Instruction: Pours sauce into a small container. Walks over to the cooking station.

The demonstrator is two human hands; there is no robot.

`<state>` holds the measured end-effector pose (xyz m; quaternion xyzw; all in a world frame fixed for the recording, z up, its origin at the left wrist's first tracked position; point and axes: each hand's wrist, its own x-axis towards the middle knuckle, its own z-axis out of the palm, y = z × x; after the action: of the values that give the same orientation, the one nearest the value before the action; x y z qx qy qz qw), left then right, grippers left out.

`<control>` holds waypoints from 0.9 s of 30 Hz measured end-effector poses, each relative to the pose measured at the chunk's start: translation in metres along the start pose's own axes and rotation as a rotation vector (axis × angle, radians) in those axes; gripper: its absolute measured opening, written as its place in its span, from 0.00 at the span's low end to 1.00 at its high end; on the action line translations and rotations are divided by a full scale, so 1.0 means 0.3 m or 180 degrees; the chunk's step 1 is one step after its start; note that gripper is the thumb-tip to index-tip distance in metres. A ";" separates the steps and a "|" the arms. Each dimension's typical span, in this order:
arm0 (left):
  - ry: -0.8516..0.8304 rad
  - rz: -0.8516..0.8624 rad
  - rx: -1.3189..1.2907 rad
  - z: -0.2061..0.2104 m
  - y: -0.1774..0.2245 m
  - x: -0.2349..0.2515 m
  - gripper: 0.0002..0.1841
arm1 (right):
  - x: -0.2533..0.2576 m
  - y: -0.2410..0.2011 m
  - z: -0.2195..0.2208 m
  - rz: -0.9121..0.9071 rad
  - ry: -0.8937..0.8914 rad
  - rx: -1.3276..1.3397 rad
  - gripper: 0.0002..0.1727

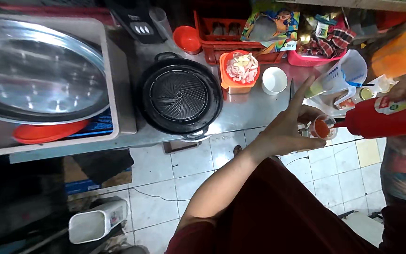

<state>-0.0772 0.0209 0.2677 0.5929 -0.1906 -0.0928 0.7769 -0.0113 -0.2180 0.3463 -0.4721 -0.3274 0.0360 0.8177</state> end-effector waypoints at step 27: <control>0.1575 -0.1267 0.2065 -0.139 -0.784 0.096 0.64 | -0.418 0.474 -0.228 0.1610 0.2627 0.3397 0.42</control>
<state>-0.0147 -0.0186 0.0388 0.8351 0.0993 -0.0314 0.5401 -0.0349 -0.2370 0.1469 -0.0447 0.1898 0.1980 0.9606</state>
